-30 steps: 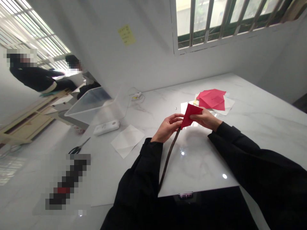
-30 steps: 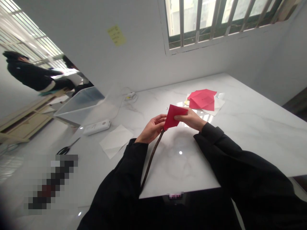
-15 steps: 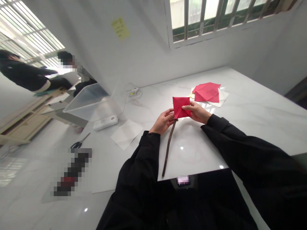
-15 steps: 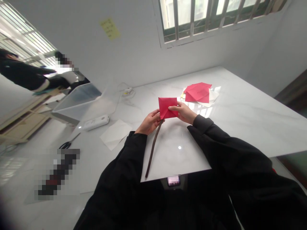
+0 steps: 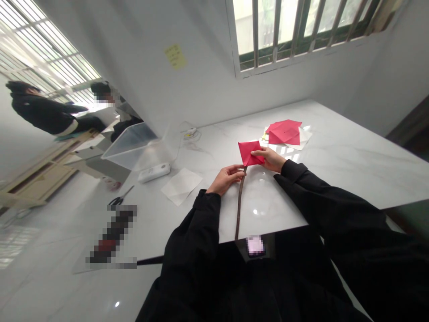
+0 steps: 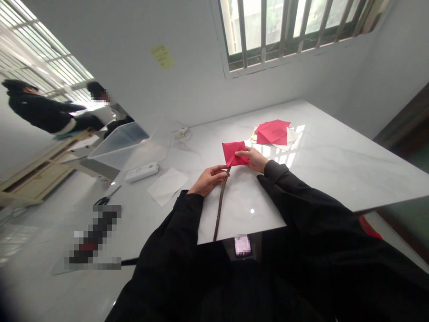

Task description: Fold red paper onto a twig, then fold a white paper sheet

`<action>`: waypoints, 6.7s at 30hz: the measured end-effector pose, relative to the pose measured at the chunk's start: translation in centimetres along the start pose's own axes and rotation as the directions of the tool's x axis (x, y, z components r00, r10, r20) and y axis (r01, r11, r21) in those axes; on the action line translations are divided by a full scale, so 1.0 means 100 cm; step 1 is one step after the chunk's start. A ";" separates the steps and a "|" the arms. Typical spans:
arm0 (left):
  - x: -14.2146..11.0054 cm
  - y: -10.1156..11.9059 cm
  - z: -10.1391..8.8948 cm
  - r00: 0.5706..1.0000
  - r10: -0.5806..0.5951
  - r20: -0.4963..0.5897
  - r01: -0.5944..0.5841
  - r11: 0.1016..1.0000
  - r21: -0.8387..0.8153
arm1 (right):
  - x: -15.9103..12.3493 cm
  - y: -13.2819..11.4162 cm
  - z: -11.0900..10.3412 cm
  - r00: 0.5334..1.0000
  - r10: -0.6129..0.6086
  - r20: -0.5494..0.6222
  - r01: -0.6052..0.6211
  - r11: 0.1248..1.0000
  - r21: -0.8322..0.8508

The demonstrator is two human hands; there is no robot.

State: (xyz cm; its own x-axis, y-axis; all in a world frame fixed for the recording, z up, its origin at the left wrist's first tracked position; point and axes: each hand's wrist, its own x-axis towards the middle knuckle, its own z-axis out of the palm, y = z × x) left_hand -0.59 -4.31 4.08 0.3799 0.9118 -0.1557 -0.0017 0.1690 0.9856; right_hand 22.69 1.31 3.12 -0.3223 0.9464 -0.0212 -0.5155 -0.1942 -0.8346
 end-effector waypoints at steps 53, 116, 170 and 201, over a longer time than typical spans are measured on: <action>0.003 -0.010 -0.003 0.970 0.082 -0.228 -0.158 0.928 -0.338 | -0.009 0.021 0.021 0.980 -0.137 -0.147 0.092 0.955 -0.282; 0.000 -0.008 0.000 0.989 0.090 -0.118 -0.114 0.969 -0.217 | -0.014 -0.009 -0.008 0.880 -0.473 0.039 0.190 0.277 -0.942; 0.005 -0.007 -0.001 0.956 0.053 -0.290 -0.191 0.860 -0.473 | -0.030 0.008 0.027 0.853 0.370 0.367 0.056 0.635 -0.771; 0.047 -0.008 -0.024 0.882 0.116 -0.457 -0.366 0.778 -0.510 | -0.029 0.000 0.034 0.765 0.474 0.435 0.149 0.528 -0.836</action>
State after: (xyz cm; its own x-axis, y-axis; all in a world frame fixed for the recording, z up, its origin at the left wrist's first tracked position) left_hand -1.00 0.75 2.40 -0.0882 0.9947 -0.0534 -0.6120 -0.0119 0.7908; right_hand 20.94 -2.32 5.05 -0.8368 0.5197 -0.1724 0.3440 0.2539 -0.9040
